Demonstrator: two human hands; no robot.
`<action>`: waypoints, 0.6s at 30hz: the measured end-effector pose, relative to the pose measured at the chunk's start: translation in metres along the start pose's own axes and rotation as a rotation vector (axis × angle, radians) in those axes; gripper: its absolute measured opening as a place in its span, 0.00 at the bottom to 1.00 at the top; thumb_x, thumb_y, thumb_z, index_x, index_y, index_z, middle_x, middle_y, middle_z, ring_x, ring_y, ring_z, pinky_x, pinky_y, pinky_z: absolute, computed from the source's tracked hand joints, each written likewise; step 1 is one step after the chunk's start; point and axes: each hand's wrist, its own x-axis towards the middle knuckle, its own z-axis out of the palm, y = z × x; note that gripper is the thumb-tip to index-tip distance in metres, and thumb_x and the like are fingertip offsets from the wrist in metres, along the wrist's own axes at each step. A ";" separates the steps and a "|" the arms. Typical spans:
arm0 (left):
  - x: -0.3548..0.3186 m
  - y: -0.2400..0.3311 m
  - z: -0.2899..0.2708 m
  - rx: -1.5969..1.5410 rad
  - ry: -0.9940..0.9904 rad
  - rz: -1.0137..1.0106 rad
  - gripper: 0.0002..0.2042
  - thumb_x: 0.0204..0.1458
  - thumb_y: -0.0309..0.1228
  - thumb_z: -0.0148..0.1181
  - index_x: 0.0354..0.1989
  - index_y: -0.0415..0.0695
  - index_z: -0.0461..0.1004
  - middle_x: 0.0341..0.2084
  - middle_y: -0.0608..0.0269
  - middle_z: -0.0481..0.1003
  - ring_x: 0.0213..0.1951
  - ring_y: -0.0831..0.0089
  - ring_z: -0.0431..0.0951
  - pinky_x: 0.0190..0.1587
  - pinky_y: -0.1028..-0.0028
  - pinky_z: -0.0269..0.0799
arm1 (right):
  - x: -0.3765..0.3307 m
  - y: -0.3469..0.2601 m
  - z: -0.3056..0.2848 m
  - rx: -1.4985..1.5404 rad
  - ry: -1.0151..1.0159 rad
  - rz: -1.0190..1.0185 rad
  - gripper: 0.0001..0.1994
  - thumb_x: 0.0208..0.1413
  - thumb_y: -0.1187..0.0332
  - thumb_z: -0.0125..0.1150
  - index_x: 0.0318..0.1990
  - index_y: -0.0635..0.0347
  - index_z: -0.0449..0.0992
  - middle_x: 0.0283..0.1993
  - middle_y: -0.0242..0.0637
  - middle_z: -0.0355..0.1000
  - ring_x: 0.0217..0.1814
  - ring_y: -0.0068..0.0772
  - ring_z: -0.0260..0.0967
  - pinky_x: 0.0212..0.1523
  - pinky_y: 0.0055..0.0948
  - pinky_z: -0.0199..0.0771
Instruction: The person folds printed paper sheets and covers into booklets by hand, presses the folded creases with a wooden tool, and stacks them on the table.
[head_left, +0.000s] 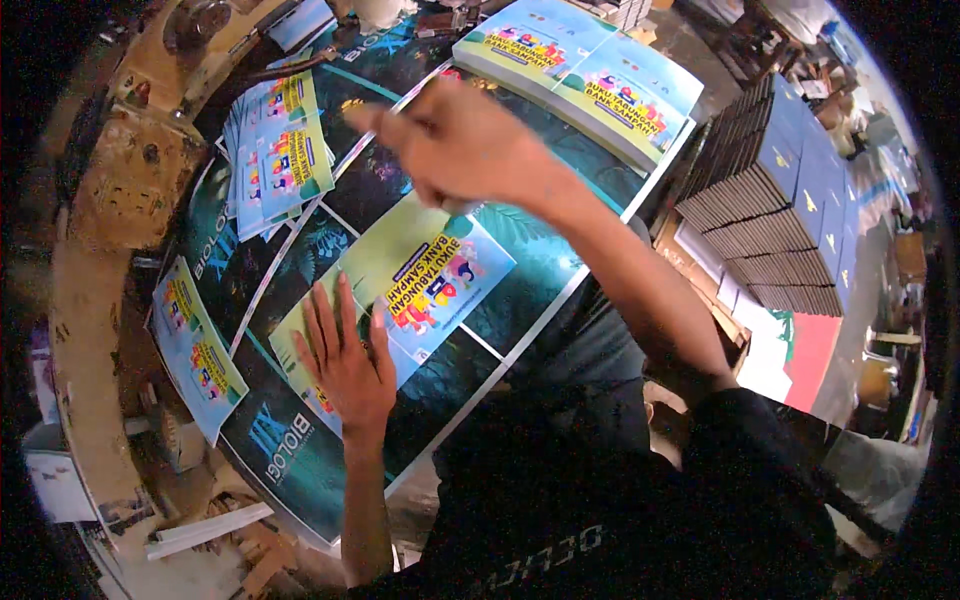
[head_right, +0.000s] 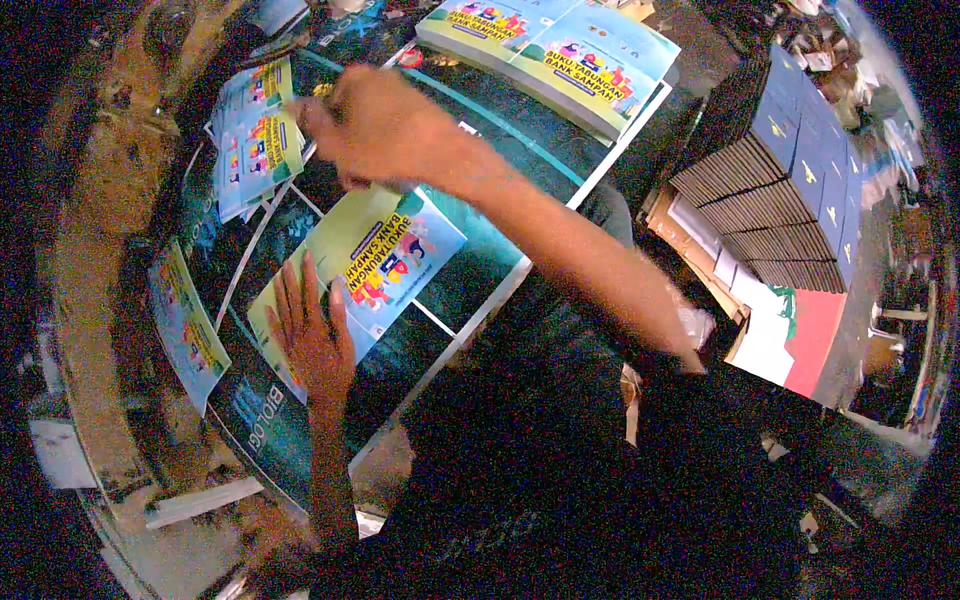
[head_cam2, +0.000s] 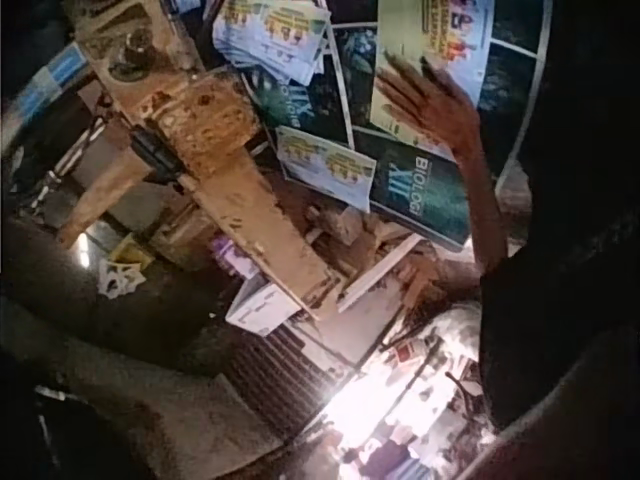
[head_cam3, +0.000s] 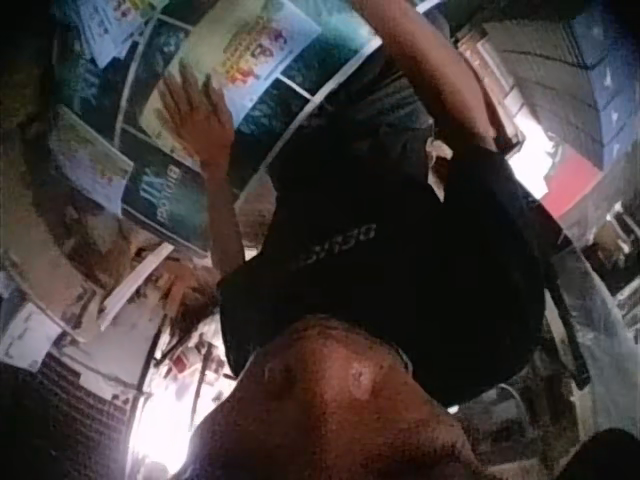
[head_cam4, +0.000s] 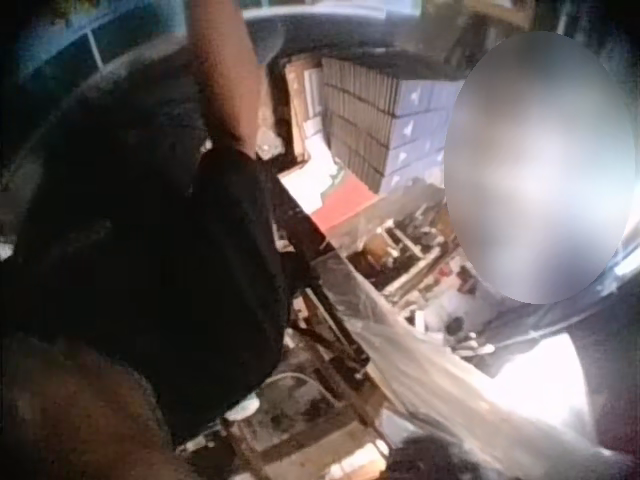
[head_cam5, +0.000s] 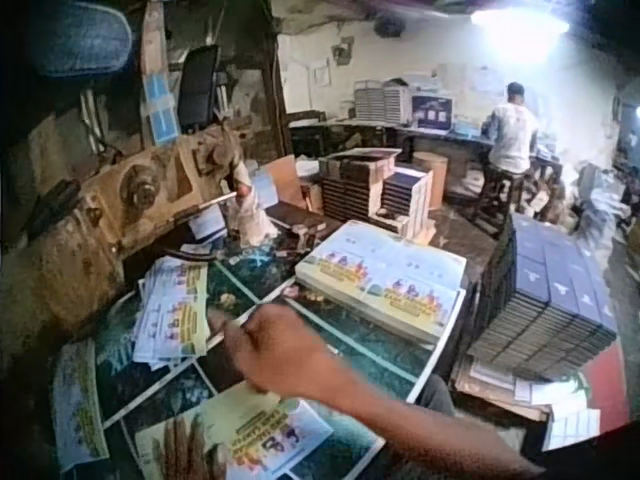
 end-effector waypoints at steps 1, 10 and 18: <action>0.000 -0.002 -0.002 -0.022 0.011 0.000 0.27 0.65 0.48 0.40 0.70 0.51 0.56 0.69 0.50 0.55 0.70 0.52 0.53 0.69 0.47 0.40 | -0.001 -0.006 -0.005 0.044 0.025 0.041 0.28 0.62 0.52 0.51 0.19 0.69 0.77 0.15 0.45 0.72 0.20 0.47 0.75 0.32 0.44 0.80; 0.012 -0.010 -0.011 -0.043 0.012 0.057 0.27 0.63 0.47 0.47 0.68 0.48 0.61 0.65 0.47 0.61 0.67 0.51 0.58 0.68 0.47 0.43 | 0.012 0.047 -0.012 0.166 0.219 0.237 0.25 0.57 0.44 0.59 0.27 0.61 0.80 0.15 0.35 0.71 0.16 0.29 0.68 0.22 0.33 0.71; 0.064 -0.027 -0.045 -0.480 -0.020 0.056 0.26 0.52 0.43 0.65 0.57 0.42 0.71 0.45 0.44 0.76 0.47 0.51 0.77 0.54 0.56 0.65 | -0.004 0.078 -0.034 -0.125 0.460 0.124 0.20 0.55 0.51 0.65 0.34 0.63 0.79 0.20 0.35 0.72 0.21 0.25 0.68 0.25 0.31 0.67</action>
